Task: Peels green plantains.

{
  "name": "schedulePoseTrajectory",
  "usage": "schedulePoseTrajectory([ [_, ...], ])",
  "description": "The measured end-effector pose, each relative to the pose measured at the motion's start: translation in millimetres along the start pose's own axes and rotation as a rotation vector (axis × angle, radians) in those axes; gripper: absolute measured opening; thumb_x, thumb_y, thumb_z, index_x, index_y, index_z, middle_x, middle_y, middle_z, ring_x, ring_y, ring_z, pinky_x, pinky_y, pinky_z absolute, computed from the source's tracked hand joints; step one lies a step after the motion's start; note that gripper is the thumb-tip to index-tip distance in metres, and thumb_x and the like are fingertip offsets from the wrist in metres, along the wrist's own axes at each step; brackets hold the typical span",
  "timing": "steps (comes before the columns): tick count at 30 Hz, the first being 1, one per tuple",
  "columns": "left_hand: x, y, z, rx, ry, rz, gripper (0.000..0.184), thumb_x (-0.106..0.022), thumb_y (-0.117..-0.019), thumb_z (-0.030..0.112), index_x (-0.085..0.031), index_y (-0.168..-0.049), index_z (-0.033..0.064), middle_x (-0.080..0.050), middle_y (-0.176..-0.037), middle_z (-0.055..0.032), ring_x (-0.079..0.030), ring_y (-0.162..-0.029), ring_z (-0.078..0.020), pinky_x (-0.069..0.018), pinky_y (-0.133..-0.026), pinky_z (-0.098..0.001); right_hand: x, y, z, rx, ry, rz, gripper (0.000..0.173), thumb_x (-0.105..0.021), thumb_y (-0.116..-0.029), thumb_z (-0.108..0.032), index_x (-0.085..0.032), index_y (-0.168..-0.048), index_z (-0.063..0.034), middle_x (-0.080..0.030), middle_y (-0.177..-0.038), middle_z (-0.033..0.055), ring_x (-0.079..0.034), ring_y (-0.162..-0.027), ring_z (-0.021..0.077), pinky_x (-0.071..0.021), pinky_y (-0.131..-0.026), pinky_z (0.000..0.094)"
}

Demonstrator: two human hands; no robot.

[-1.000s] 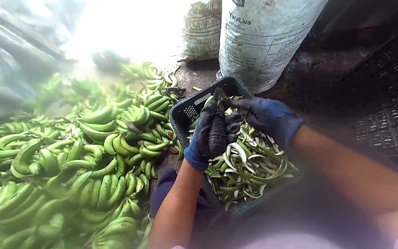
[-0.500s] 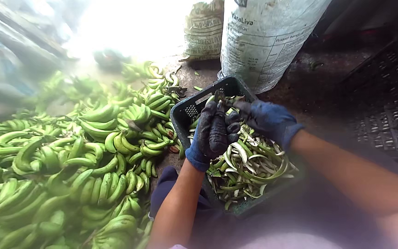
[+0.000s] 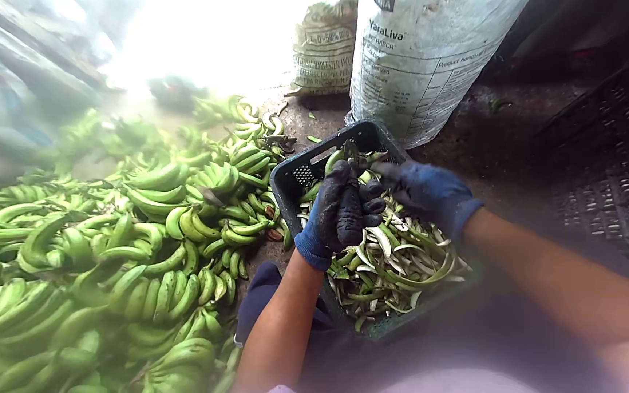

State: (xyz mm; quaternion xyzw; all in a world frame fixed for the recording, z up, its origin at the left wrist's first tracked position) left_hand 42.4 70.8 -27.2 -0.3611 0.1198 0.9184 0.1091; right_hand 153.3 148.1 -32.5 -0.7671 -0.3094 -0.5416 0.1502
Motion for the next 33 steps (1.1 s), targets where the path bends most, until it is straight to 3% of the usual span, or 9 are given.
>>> schedulePoseTrajectory([
  [5, -8.0, -4.1, 5.8, -0.042, 0.079, -0.043, 0.045, -0.041, -0.1031, 0.059, -0.06, -0.113, 0.0195, -0.056, -0.073, 0.0005, -0.055, -0.057, -0.01, -0.0483, -0.05, -0.0235, 9.8, 15.8, -18.5, 0.094, -0.058, 0.084, 0.04, -0.053, -0.1036, -0.028, -0.058, -0.143, -0.0298, -0.07, -0.104, 0.0105, -0.07, -0.088, 0.0303, -0.0572, -0.072, 0.0528],
  [9, -13.9, -3.7, 3.6, -0.042, 0.136, -0.082, 0.042, -0.041, -0.1035, 0.058, -0.058, -0.107, 0.0198, -0.053, -0.073, 0.0012, -0.052, -0.055, -0.0091, -0.0452, -0.047, -0.0219, 14.9, 1.0, -1.7, 0.011, -0.045, 0.063, 0.043, -0.054, -0.104, -0.024, -0.055, -0.147, -0.0305, -0.069, -0.119, 0.0137, -0.069, -0.102, 0.0351, -0.055, -0.083, 0.0591],
  [13, -11.1, -8.3, 7.3, -0.049, 0.173, -0.099, 0.045, -0.044, -0.1028, 0.057, -0.06, -0.12, 0.019, -0.058, -0.075, -0.0008, -0.056, -0.057, -0.0114, -0.0503, -0.05, -0.0249, 14.2, 20.5, -17.4, 0.121, -0.005, 0.146, 0.043, -0.06, -0.0998, -0.024, -0.058, -0.143, -0.0264, -0.069, -0.105, 0.0118, -0.07, -0.088, 0.032, -0.0572, -0.07, 0.0531],
  [17, -17.9, -8.9, -1.1, 0.074, 0.16, -0.073, 0.05, -0.049, -0.1008, 0.057, -0.066, -0.09, 0.0114, -0.065, -0.075, -0.0069, -0.064, -0.064, -0.0163, -0.0553, -0.059, -0.0287, 18.3, 9.9, 4.0, -0.014, 0.039, 0.099, 0.04, -0.063, -0.0978, -0.021, -0.062, -0.138, -0.0198, -0.068, -0.111, 0.0146, -0.068, -0.095, 0.0361, -0.0559, -0.076, 0.057],
  [20, -15.8, -11.2, 3.8, 0.064, 0.174, -0.058, 0.044, -0.042, -0.1047, 0.051, -0.062, -0.104, 0.0121, -0.061, -0.075, -0.0054, -0.061, -0.063, -0.0147, -0.0523, -0.056, -0.0271, 14.4, 13.0, -4.5, -0.02, -0.049, 0.01, 0.042, -0.051, -0.1045, -0.026, -0.056, -0.146, -0.0261, -0.068, -0.111, 0.0153, -0.068, -0.098, 0.0355, -0.0551, -0.08, 0.0554],
  [22, -16.5, -5.3, -1.5, 0.108, 0.147, -0.061, 0.045, -0.041, -0.1052, 0.05, -0.063, -0.103, 0.0101, -0.063, -0.076, -0.0067, -0.063, -0.065, -0.0163, -0.0551, -0.058, -0.029, 11.3, 1.3, 21.9, -0.105, -0.102, 0.0, 0.036, -0.056, -0.1032, -0.02, -0.061, -0.139, -0.0243, -0.068, -0.116, 0.0152, -0.068, -0.102, 0.0362, -0.0547, -0.086, 0.0583],
  [25, -18.6, 2.4, -3.0, 0.139, 0.067, -0.093, 0.048, -0.037, -0.1068, 0.048, -0.061, -0.11, 0.0066, -0.068, -0.087, -0.013, -0.07, -0.075, -0.0229, -0.0608, -0.065, -0.0358, 29.0, -13.3, 73.4, -0.216, -0.084, 0.061, 0.043, -0.055, -0.1044, -0.025, -0.055, -0.147, -0.0287, -0.069, -0.122, 0.014, -0.067, -0.11, 0.0354, -0.0525, -0.094, 0.0599],
  [29, -3.7, 5.9, 6.4, 0.095, 0.021, -0.004, 0.054, -0.03, -0.1084, 0.045, -0.066, -0.103, 0.004, -0.073, -0.097, -0.017, -0.071, -0.076, -0.0214, -0.06, -0.066, -0.0323, 46.8, 12.2, 35.6, -0.028, -0.142, 0.121, 0.046, -0.057, -0.1017, -0.025, -0.054, -0.148, -0.0281, -0.068, -0.108, 0.0111, -0.067, -0.094, 0.0299, -0.0555, -0.08, 0.0565],
  [33, -9.0, -0.1, 7.1, 0.067, 0.123, -0.021, 0.048, -0.039, -0.1063, 0.047, -0.066, -0.095, 0.0087, -0.068, -0.083, -0.0104, -0.063, -0.063, -0.0142, -0.0546, -0.057, -0.0261, 32.2, 25.4, -10.4, 0.163, -0.132, 0.096, 0.046, -0.047, -0.1027, -0.032, -0.056, -0.148, -0.0278, -0.069, -0.103, 0.0109, -0.068, -0.087, 0.0285, -0.0555, -0.072, 0.0518],
])
Point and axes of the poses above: each hand's wrist, its own y-axis away from the middle knuckle, its own x-axis out of the back of the hand, z = x × y, the point moved 9 cm from there along -y, towards the middle knuckle
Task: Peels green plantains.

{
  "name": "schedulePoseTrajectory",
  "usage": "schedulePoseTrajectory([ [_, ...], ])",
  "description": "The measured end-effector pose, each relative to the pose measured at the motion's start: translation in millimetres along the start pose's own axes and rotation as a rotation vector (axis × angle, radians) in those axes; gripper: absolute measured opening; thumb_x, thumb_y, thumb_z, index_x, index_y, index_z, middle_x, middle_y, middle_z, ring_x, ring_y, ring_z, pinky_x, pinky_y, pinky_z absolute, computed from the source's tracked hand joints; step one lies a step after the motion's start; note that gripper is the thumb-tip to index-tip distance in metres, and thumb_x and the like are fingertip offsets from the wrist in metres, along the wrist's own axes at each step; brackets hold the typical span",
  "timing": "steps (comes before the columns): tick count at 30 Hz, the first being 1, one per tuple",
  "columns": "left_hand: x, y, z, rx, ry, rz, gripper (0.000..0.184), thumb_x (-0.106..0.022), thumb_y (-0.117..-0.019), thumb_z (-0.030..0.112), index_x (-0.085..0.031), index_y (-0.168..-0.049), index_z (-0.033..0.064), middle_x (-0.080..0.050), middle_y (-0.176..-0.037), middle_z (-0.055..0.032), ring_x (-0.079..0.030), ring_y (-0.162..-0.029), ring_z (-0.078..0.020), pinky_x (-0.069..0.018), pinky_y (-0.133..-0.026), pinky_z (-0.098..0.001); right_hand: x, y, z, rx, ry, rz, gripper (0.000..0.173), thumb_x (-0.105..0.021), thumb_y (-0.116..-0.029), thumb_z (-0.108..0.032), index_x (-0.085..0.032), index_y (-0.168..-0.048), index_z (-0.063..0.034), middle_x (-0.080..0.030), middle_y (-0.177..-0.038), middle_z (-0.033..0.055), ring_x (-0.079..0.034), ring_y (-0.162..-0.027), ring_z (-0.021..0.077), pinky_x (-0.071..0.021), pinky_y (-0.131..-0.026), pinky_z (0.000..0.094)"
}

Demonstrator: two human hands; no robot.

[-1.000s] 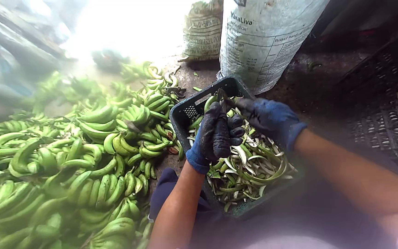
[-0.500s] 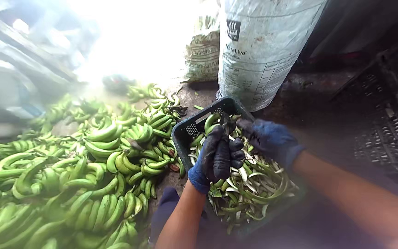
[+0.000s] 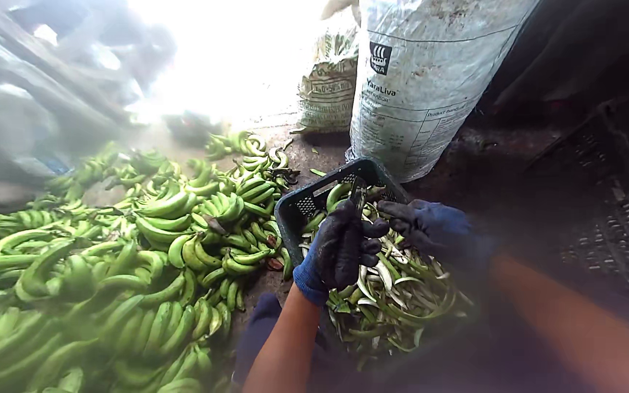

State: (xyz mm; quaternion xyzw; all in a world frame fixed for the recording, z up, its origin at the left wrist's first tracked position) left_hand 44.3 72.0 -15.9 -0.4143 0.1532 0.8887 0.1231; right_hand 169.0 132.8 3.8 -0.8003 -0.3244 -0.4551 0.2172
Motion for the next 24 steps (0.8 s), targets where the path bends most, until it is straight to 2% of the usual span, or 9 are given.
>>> schedulePoseTrajectory([
  [5, -4.2, -6.9, -6.0, 0.009, 0.002, -0.054, 0.046, -0.045, -0.1046, 0.049, -0.064, -0.092, 0.009, -0.063, -0.076, -0.0066, -0.061, -0.06, -0.0123, -0.0536, -0.054, -0.0237, -7.1, -7.6, 17.9, -0.153, 0.026, -0.066, 0.045, -0.056, -0.1038, -0.025, -0.053, -0.149, -0.0313, -0.069, -0.11, 0.0126, -0.068, -0.094, 0.0316, -0.0555, -0.078, 0.0548],
  [10, 3.7, -4.7, -6.7, 0.05, -0.08, 0.0, 0.041, -0.041, -0.1071, 0.045, -0.063, -0.106, 0.0106, -0.066, -0.077, -0.0087, -0.065, -0.06, -0.0135, -0.0565, -0.054, -0.0247, -10.6, -3.8, 12.3, -0.093, -0.172, -0.091, 0.038, -0.056, -0.1039, -0.023, -0.062, -0.141, -0.0295, -0.073, -0.101, 0.0055, -0.069, -0.085, 0.0211, -0.0564, -0.076, 0.0489],
  [11, 4.7, -3.6, -6.9, 0.056, -0.109, 0.013, 0.041, -0.038, -0.1078, 0.044, -0.061, -0.109, 0.0106, -0.066, -0.077, -0.0088, -0.065, -0.059, -0.0135, -0.0568, -0.053, -0.0242, -9.9, -6.9, 22.8, -0.112, -0.171, -0.087, 0.039, -0.058, -0.1029, -0.02, -0.062, -0.141, -0.0303, -0.073, -0.104, 0.0054, -0.07, -0.087, 0.0217, -0.0575, -0.078, 0.0503],
  [13, 5.1, -1.8, -9.7, 0.073, -0.111, 0.022, 0.043, -0.039, -0.1071, 0.046, -0.061, -0.103, 0.0094, -0.065, -0.077, -0.0097, -0.065, -0.058, -0.0142, -0.0558, -0.051, -0.0244, -7.3, -8.6, 32.5, -0.141, -0.137, -0.098, 0.043, -0.06, -0.1006, -0.018, -0.061, -0.142, -0.0308, -0.072, -0.113, 0.0048, -0.07, -0.098, 0.0229, -0.0556, -0.088, 0.0529],
  [16, 3.9, -3.7, -7.7, 0.07, -0.027, -0.003, 0.047, -0.045, -0.1041, 0.052, -0.064, -0.1, 0.0097, -0.065, -0.076, -0.0085, -0.064, -0.057, -0.0149, -0.0557, -0.05, -0.0265, -12.8, -2.9, 6.6, -0.026, -0.199, -0.066, 0.036, -0.061, -0.0998, -0.02, -0.067, -0.135, -0.0277, -0.074, -0.103, 0.0013, -0.07, -0.088, 0.0169, -0.0575, -0.079, 0.0457],
  [18, 1.5, -2.8, -8.9, 0.062, 0.046, -0.051, 0.043, -0.049, -0.103, 0.051, -0.063, -0.103, 0.0109, -0.063, -0.077, -0.007, -0.062, -0.058, -0.0144, -0.0548, -0.051, -0.0268, -14.8, -7.1, 14.4, -0.085, -0.124, -0.085, 0.038, -0.056, -0.103, -0.023, -0.063, -0.139, -0.0304, -0.073, -0.108, 0.0047, -0.07, -0.092, 0.0223, -0.0568, -0.081, 0.0508],
  [20, -2.9, -2.4, -12.2, 0.062, 0.127, -0.105, 0.042, -0.054, -0.101, 0.051, -0.064, -0.098, 0.0105, -0.062, -0.076, -0.0061, -0.061, -0.057, -0.0143, -0.0546, -0.052, -0.0269, -10.2, -12.1, 29.2, -0.19, 0.041, -0.091, 0.04, -0.053, -0.1042, -0.027, -0.057, -0.143, -0.0338, -0.07, -0.114, 0.0086, -0.07, -0.098, 0.0294, -0.0557, -0.082, 0.0559],
  [22, -5.2, -3.0, -12.3, 0.059, 0.173, -0.138, 0.043, -0.054, -0.1005, 0.052, -0.063, -0.095, 0.0103, -0.06, -0.074, -0.0051, -0.06, -0.056, -0.0141, -0.0541, -0.051, -0.0258, -7.5, -12.2, 21.7, -0.157, 0.127, -0.043, 0.042, -0.054, -0.1023, -0.028, -0.056, -0.144, -0.0328, -0.069, -0.108, 0.0117, -0.069, -0.093, 0.0323, -0.0562, -0.075, 0.0555],
  [24, -2.4, -2.5, -13.7, 0.077, 0.201, -0.132, 0.043, -0.055, -0.1, 0.052, -0.063, -0.097, 0.01, -0.061, -0.074, -0.0055, -0.062, -0.057, -0.0148, -0.0554, -0.052, -0.0264, -9.5, -16.1, 19.4, -0.113, 0.162, -0.019, 0.045, -0.054, -0.1027, -0.027, -0.055, -0.147, -0.0321, -0.069, -0.107, 0.0132, -0.069, -0.094, 0.0339, -0.0559, -0.076, 0.055],
])
Point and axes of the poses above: each hand's wrist, its own y-axis away from the middle knuckle, its own x-axis out of the back of the hand, z = x × y, the point moved 9 cm from there along -y, towards the middle knuckle
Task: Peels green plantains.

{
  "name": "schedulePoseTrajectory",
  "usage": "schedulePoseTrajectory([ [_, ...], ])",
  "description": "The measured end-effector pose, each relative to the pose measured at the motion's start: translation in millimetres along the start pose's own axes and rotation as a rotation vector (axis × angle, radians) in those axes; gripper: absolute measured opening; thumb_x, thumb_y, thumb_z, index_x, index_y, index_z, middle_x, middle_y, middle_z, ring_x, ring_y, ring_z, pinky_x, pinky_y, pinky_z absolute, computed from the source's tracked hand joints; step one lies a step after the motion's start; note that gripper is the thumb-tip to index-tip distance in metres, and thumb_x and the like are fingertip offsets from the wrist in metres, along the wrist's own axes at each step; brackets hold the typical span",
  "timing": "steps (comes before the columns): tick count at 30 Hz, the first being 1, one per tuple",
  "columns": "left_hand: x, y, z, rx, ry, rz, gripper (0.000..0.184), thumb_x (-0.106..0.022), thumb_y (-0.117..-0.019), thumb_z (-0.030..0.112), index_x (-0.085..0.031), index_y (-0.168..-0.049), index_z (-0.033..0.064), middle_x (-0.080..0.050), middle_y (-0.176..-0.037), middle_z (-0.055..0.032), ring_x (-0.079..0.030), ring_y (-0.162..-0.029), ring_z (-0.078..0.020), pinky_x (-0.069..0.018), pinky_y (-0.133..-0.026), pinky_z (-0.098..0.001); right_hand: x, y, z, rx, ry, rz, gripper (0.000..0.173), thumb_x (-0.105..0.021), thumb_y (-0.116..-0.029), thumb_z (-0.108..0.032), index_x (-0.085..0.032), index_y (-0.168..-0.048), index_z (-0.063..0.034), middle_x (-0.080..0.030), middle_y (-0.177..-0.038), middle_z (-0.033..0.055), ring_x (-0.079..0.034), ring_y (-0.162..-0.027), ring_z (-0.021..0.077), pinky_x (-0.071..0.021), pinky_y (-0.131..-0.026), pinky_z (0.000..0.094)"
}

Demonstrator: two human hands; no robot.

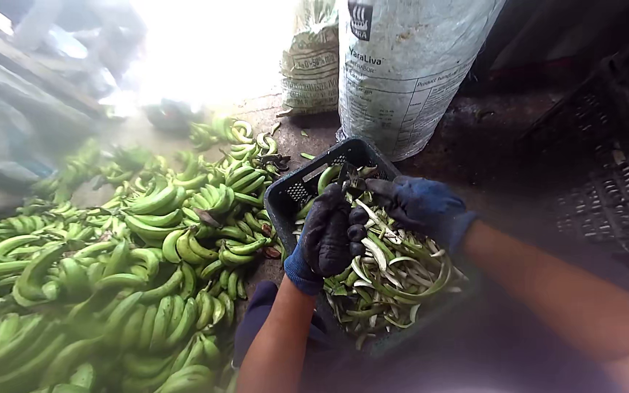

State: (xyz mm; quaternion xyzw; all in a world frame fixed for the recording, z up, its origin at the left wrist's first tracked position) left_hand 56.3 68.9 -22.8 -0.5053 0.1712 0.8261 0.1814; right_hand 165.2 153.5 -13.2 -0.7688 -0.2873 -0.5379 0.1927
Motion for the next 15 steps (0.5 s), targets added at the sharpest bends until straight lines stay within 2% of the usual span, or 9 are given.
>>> schedulePoseTrajectory([
  [3, 2.5, 2.0, -3.7, 0.039, -0.007, 0.013, 0.045, -0.052, -0.1007, 0.054, -0.063, -0.094, 0.0112, -0.06, -0.075, -0.0045, -0.061, -0.057, -0.0138, -0.0537, -0.051, -0.0253, 7.1, -8.7, 7.3, -0.042, 0.021, -0.017, 0.045, -0.054, -0.1034, -0.023, -0.053, -0.148, -0.032, -0.069, -0.113, 0.0168, -0.068, -0.1, 0.0386, -0.0542, -0.079, 0.0586],
  [6, 4.1, 2.8, -3.5, 0.059, 0.018, 0.016, 0.047, -0.052, -0.1004, 0.055, -0.062, -0.1, 0.0094, -0.06, -0.075, -0.0048, -0.061, -0.056, -0.0139, -0.0546, -0.05, -0.0254, 4.6, -5.4, 2.9, 0.04, 0.041, 0.032, 0.045, -0.053, -0.1034, -0.026, -0.054, -0.148, -0.0343, -0.069, -0.109, 0.0142, -0.069, -0.094, 0.0352, -0.0553, -0.074, 0.0543],
  [8, 6.7, 4.0, -5.3, 0.081, 0.034, 0.045, 0.048, -0.051, -0.1007, 0.055, -0.062, -0.1, 0.0085, -0.06, -0.074, -0.0052, -0.061, -0.055, -0.0142, -0.0547, -0.049, -0.0257, -0.5, -10.3, 12.6, 0.024, 0.056, 0.018, 0.045, -0.052, -0.1042, -0.025, -0.053, -0.148, -0.0353, -0.069, -0.113, 0.016, -0.069, -0.097, 0.0374, -0.0552, -0.077, 0.0571],
  [11, 4.5, 2.9, -4.5, 0.086, 0.03, 0.043, 0.048, -0.049, -0.1006, 0.056, -0.06, -0.103, 0.0091, -0.057, -0.071, -0.0043, -0.059, -0.051, -0.0139, -0.0532, -0.046, -0.0254, 3.6, -13.6, 19.0, -0.002, 0.097, -0.001, 0.046, -0.054, -0.1035, -0.025, -0.052, -0.148, -0.038, -0.068, -0.108, 0.0149, -0.068, -0.095, 0.0367, -0.0544, -0.075, 0.0561],
  [13, 3.8, 3.8, -4.7, 0.086, 0.036, 0.01, 0.048, -0.051, -0.1006, 0.055, -0.06, -0.108, 0.0093, -0.059, -0.075, -0.005, -0.06, -0.054, -0.0145, -0.0544, -0.047, -0.0257, 4.1, -9.1, 12.9, 0.049, 0.103, -0.004, 0.046, -0.056, -0.1021, -0.024, -0.053, -0.147, -0.0368, -0.068, -0.106, 0.0136, -0.068, -0.095, 0.0356, -0.0545, -0.074, 0.0546],
  [15, 2.6, 4.4, -7.3, 0.11, 0.023, -0.004, 0.048, -0.052, -0.1001, 0.055, -0.062, -0.109, 0.0088, -0.061, -0.076, -0.006, -0.062, -0.055, -0.0149, -0.0552, -0.048, -0.026, 6.1, -9.3, 15.8, 0.06, 0.111, 0.004, 0.047, -0.057, -0.102, -0.022, -0.054, -0.147, -0.0343, -0.069, -0.111, 0.0153, -0.068, -0.1, 0.0378, -0.0542, -0.078, 0.0567],
])
Point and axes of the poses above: each hand's wrist, its own y-axis away from the middle knuckle, its own x-axis out of the back of the hand, z = x × y, the point moved 9 cm from there along -y, towards the middle knuckle
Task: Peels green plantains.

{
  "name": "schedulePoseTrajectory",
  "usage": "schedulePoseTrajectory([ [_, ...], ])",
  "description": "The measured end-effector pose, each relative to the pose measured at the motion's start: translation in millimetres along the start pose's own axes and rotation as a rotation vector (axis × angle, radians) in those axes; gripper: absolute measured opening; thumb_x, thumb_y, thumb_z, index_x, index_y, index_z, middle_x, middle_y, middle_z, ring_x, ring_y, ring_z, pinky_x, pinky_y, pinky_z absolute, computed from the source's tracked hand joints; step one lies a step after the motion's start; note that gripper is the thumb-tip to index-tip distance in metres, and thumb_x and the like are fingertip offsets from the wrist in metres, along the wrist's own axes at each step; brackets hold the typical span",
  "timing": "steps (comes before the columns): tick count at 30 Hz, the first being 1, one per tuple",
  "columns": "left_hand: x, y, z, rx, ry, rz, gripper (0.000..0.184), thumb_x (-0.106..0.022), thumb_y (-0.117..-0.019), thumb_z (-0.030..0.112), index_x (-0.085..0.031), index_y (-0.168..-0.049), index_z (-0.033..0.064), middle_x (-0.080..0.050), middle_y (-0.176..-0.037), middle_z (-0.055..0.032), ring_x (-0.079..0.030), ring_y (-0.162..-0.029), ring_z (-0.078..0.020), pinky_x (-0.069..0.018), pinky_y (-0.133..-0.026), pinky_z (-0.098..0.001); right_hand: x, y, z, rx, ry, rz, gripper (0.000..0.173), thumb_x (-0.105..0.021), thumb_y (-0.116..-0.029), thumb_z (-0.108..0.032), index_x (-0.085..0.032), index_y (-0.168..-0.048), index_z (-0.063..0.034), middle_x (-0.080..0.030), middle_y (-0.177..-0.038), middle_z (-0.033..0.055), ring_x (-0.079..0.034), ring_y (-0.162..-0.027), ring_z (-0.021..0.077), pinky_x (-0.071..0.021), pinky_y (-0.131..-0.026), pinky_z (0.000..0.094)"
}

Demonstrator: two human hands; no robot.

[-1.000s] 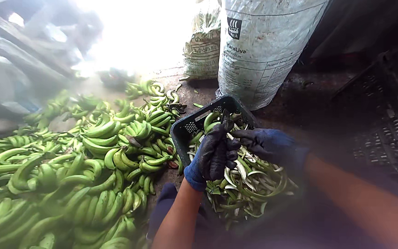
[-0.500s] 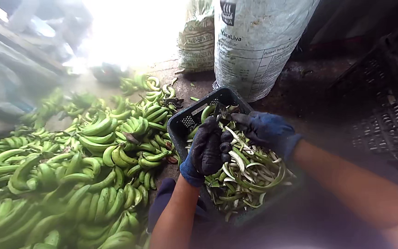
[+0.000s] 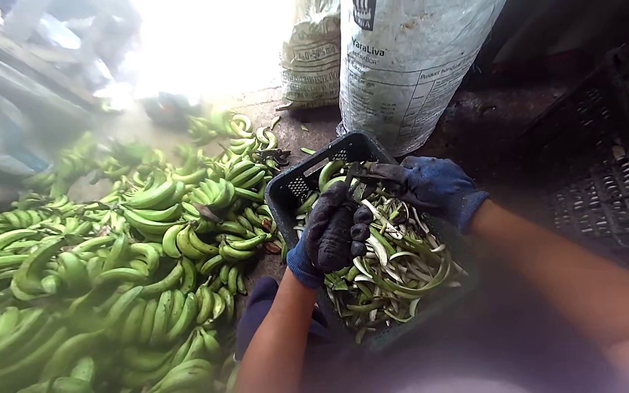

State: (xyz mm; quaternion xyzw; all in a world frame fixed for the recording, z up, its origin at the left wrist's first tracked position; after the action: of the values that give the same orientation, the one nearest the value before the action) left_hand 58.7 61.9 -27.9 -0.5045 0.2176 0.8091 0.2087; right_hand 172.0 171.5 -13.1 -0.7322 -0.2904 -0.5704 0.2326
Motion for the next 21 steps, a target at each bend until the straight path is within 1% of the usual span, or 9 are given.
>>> schedulePoseTrajectory([
  [4, -22.0, 3.5, -1.7, -0.046, -0.165, -0.119, 0.043, -0.05, -0.1036, 0.049, -0.066, -0.112, 0.0096, -0.068, -0.08, -0.0084, -0.064, -0.056, -0.0138, -0.0552, -0.048, -0.0251, 2.3, -26.0, 86.4, -0.256, 0.176, -0.056, 0.029, -0.061, -0.0998, -0.03, -0.068, -0.124, -0.0149, -0.068, -0.117, 0.0198, -0.065, -0.108, 0.044, -0.0519, -0.081, 0.0661],
  [6, -23.3, 4.0, 16.5, -0.172, -0.24, -0.057, 0.037, -0.046, -0.1056, 0.045, -0.064, -0.121, 0.0157, -0.068, -0.083, -0.0052, -0.06, -0.054, -0.0096, -0.0519, -0.046, -0.0219, 5.6, -33.7, 122.6, -0.317, 0.08, -0.109, 0.03, -0.053, -0.1051, -0.033, -0.067, -0.128, -0.0194, -0.07, -0.116, 0.0163, -0.067, -0.106, 0.0402, -0.0518, -0.085, 0.0661],
  [8, -15.2, 11.7, 42.7, -0.395, -0.36, 0.053, 0.037, -0.037, -0.1101, 0.039, -0.059, -0.13, 0.0169, -0.064, -0.089, -0.0039, -0.052, -0.054, -0.0073, -0.0447, -0.043, -0.0196, -20.7, -35.9, 149.0, -0.319, -0.143, -0.21, 0.032, -0.048, -0.1081, -0.03, -0.066, -0.131, -0.0156, -0.07, -0.117, 0.0175, -0.068, -0.105, 0.0384, -0.0512, -0.091, 0.0653],
  [10, 1.5, 11.8, 59.2, -0.457, -0.285, 0.14, 0.053, -0.022, -0.109, 0.05, -0.058, -0.127, 0.0159, -0.067, -0.099, -0.0059, -0.058, -0.065, -0.0092, -0.0485, -0.05, -0.0217, -55.9, -38.5, 166.3, -0.324, -0.321, -0.27, 0.034, -0.046, -0.1089, -0.03, -0.066, -0.128, -0.0095, -0.072, -0.107, 0.017, -0.071, -0.089, 0.0325, -0.057, -0.08, 0.0584],
  [12, 17.8, 12.1, 62.5, -0.41, -0.101, 0.173, 0.067, -0.02, -0.1055, 0.06, -0.057, -0.132, 0.0115, -0.067, -0.123, -0.012, -0.07, -0.103, -0.024, -0.061, -0.08, -0.041, -38.7, -31.8, 103.3, -0.381, -0.468, -0.243, 0.034, -0.047, -0.109, -0.025, -0.067, -0.114, 0.0016, -0.068, -0.08, 0.0146, -0.062, -0.058, 0.0197, -0.055, -0.055, 0.0397],
  [14, 18.6, 11.4, 63.5, -0.39, -0.058, 0.141, 0.059, -0.025, -0.1055, 0.054, -0.055, -0.134, 0.0114, -0.063, -0.131, -0.0135, -0.065, -0.118, -0.0298, -0.0585, -0.09, -0.0484, 33.4, -14.5, -26.1, -0.72, -0.556, -0.322, 0.029, -0.04, -0.1106, -0.015, -0.06, -0.109, 0.007, -0.05, -0.068, 0.0074, -0.044, -0.049, 0.0081, -0.043, -0.052, 0.02],
  [16, 14.4, 9.0, 68.2, -0.39, -0.052, 0.069, 0.049, -0.028, -0.106, 0.043, -0.055, -0.128, 0.0077, -0.062, -0.122, -0.0158, -0.064, -0.113, -0.0316, -0.0585, -0.087, -0.0481, 90.9, -2.1, -110.8, -0.889, -0.634, -0.186, 0.028, -0.039, -0.1097, -0.011, -0.056, -0.106, 0.0102, -0.038, -0.063, 0.0026, -0.033, -0.045, 0.0003, -0.0335, -0.048, 0.0098],
  [19, 12.6, 10.5, 75.1, -0.433, -0.111, 0.063, 0.04, -0.028, -0.1075, 0.035, -0.056, -0.12, 0.0089, -0.065, -0.114, -0.014, -0.066, -0.107, -0.0281, -0.0579, -0.087, -0.0438, 108.8, 5.9, -137.4, -0.86, -0.713, -0.112, 0.026, -0.037, -0.1087, -0.006, -0.053, -0.113, 0.0155, -0.041, -0.065, 0.005, -0.036, -0.05, -0.0018, -0.0351, -0.055, 0.0084],
  [21, 6.1, 12.6, 81.6, -0.501, -0.158, 0.059, 0.037, -0.027, -0.1097, 0.033, -0.057, -0.115, 0.011, -0.067, -0.105, -0.0105, -0.068, -0.097, -0.0237, -0.0587, -0.085, -0.0404, 116.0, 8.0, -143.8, -0.824, -0.739, -0.083, 0.021, -0.038, -0.1071, -0.002, -0.052, -0.11, 0.0137, -0.041, -0.063, 0.0039, -0.035, -0.047, -0.0037, -0.0345, -0.05, 0.0066],
])
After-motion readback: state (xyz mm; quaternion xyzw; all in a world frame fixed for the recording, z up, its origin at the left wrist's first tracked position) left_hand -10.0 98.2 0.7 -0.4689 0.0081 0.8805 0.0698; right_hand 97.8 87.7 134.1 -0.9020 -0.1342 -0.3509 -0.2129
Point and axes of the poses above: each hand's wrist, its own y-axis away from the middle knuckle, its own x-axis out of the back of the hand, z = x × y, the point moved 9 cm from there along -y, towards the middle knuckle
